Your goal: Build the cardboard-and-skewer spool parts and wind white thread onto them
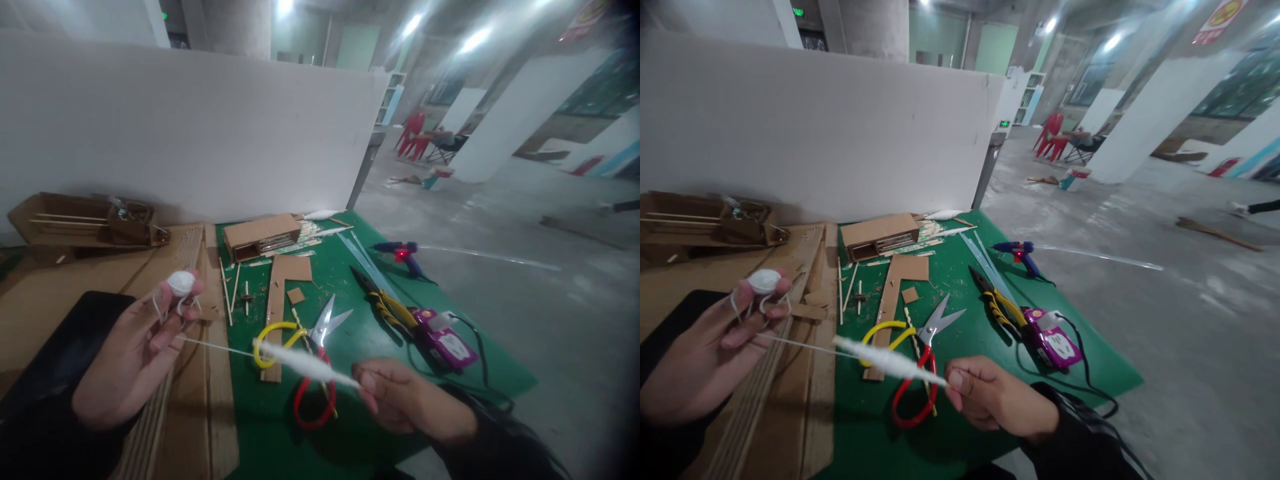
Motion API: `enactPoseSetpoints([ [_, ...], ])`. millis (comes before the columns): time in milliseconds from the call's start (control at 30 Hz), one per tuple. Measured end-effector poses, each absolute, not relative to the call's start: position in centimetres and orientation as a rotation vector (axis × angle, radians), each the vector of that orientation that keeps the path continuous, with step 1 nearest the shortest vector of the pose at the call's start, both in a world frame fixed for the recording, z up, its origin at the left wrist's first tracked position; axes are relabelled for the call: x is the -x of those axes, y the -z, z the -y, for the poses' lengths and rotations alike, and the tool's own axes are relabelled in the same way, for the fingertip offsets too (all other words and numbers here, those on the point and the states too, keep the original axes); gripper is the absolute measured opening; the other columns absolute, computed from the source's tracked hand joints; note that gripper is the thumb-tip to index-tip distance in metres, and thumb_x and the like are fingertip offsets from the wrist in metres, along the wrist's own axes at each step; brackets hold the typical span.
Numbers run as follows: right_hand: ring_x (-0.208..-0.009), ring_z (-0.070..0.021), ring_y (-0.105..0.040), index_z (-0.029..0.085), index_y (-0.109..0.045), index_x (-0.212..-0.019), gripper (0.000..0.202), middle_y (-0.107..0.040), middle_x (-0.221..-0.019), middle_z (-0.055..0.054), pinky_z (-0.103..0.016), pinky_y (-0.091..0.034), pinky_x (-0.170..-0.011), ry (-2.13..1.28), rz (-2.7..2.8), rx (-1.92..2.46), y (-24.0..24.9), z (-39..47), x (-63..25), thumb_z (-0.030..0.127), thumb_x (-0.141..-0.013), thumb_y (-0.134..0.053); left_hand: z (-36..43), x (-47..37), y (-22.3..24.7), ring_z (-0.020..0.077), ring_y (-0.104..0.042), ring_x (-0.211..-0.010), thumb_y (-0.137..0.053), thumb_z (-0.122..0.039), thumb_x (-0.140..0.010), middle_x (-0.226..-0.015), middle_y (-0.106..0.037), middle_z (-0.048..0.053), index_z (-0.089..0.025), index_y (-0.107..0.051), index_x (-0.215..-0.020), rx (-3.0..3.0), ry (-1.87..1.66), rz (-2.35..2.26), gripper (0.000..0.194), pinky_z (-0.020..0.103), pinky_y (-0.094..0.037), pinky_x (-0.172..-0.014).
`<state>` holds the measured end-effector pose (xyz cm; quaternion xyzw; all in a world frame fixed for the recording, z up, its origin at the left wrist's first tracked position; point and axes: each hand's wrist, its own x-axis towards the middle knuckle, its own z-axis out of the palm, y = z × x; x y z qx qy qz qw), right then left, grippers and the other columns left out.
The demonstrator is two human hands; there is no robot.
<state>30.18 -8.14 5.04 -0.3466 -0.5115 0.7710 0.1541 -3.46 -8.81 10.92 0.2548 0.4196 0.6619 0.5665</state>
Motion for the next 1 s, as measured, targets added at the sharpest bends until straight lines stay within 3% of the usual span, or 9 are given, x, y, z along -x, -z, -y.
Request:
enactPoseSetpoints([
  [100,-0.040,-0.0036,-0.027,0.014,-0.054,-0.071,0.049,-0.032,-0.047,0.009,-0.018,-0.017,-0.037,-2.186,1.723,1.050,-5.2,8.2,-30.6,0.058,-0.089,-0.052,8.8,3.4,-11.1,0.0001,-0.043,-0.045,-0.087,-0.033,-0.062,-0.082,-0.074,-0.002,-0.013,-0.073,-0.091,-0.594,-1.565,-0.989,0.038,0.012,-0.053,-0.067],
  [200,-0.038,-0.0037,-0.023,0.017,-0.049,-0.071,0.047,-0.027,-0.047,0.011,-0.018,-0.016,-0.036,-2.093,1.599,1.191,-5.3,8.2,-30.9,0.060,-0.089,-0.050,8.9,3.6,-11.2,0.0043,-0.051,-0.053,-0.089,-0.035,-0.059,-0.061,-0.068,-0.003,-0.011,-0.073,-0.091,-0.575,-1.529,-1.020,0.043,0.011,-0.052,-0.065],
  [300,-0.037,-0.0039,-0.022,0.018,-0.047,-0.069,0.048,-0.026,-0.046,0.011,-0.018,-0.017,-0.036,-2.093,1.568,1.120,-5.3,8.3,-31.5,0.062,-0.089,-0.049,8.8,4.2,-11.1,0.0048,-0.047,-0.048,-0.089,-0.032,-0.060,-0.040,-0.051,-0.008,-0.010,-0.073,-0.092,-0.577,-1.544,-1.002,0.042,0.012,-0.054,-0.069],
  [400,-0.043,-0.0046,-0.029,0.014,-0.054,-0.071,0.050,-0.035,-0.051,0.007,-0.019,-0.019,-0.040,-2.061,1.881,1.104,-5.3,8.2,-32.4,0.060,-0.090,-0.049,8.5,4.8,-10.8,0.0038,-0.039,-0.041,-0.092,-0.032,-0.053,-0.036,-0.044,-0.010,-0.009,-0.074,-0.090,-0.567,-1.607,-1.031,0.047,0.014,-0.057,-0.072],
  [533,-0.043,-0.0045,-0.028,0.016,-0.049,-0.072,0.048,-0.031,-0.051,0.009,-0.018,-0.018,-0.039,-2.049,1.799,1.184,-5.4,8.0,-33.1,0.060,-0.091,-0.046,8.3,5.1,-10.3,0.0055,-0.041,-0.044,-0.092,-0.036,-0.050,-0.034,-0.040,-0.010,-0.009,-0.074,-0.091,-0.553,-1.603,-1.074,0.052,0.013,-0.057,-0.068],
  [733,-0.041,-0.0044,-0.027,0.016,-0.048,-0.072,0.047,-0.031,-0.050,0.009,-0.018,-0.018,-0.038,-2.099,1.739,1.120,-5.1,8.1,-33.6,0.059,-0.091,-0.048,8.3,5.8,-10.0,0.0018,-0.031,-0.040,-0.091,-0.031,-0.055,-0.037,-0.041,-0.011,-0.007,-0.073,-0.090,-0.586,-1.642,-1.044,0.047,0.013,-0.058,-0.070],
  [833,-0.044,-0.0050,-0.028,0.015,-0.050,-0.073,0.049,-0.032,-0.053,0.008,-0.019,-0.019,-0.040,-2.099,1.827,1.146,-5.1,8.1,-33.9,0.060,-0.092,-0.045,8.4,6.5,-9.8,-0.0008,-0.034,-0.039,-0.090,-0.030,-0.057,-0.053,-0.058,-0.007,-0.007,-0.072,-0.091,-0.599,-1.672,-1.046,0.045,0.013,-0.058,-0.069],
  [900,-0.047,-0.0056,-0.029,0.015,-0.051,-0.074,0.050,-0.033,-0.055,0.007,-0.019,-0.021,-0.043,-2.078,1.921,1.184,-5.6,8.0,-33.8,0.060,-0.093,-0.042,8.4,6.9,-9.6,-0.0019,-0.035,-0.038,-0.087,-0.028,-0.063,-0.062,-0.064,-0.003,-0.008,-0.072,-0.091,-0.610,-1.678,-1.028,0.038,0.014,-0.059,-0.071],
  [1000,-0.052,-0.0067,-0.032,0.014,-0.053,-0.074,0.050,-0.035,-0.059,0.005,-0.020,-0.024,-0.047,-1.923,2.092,1.239,-6.4,7.8,-33.4,0.059,-0.094,-0.040,8.5,7.3,-9.2,-0.0009,-0.038,-0.038,-0.074,-0.025,-0.079,-0.060,-0.062,-0.004,-0.008,-0.072,-0.093,-0.605,-1.685,-1.009,0.021,0.014,-0.059,-0.070],
])
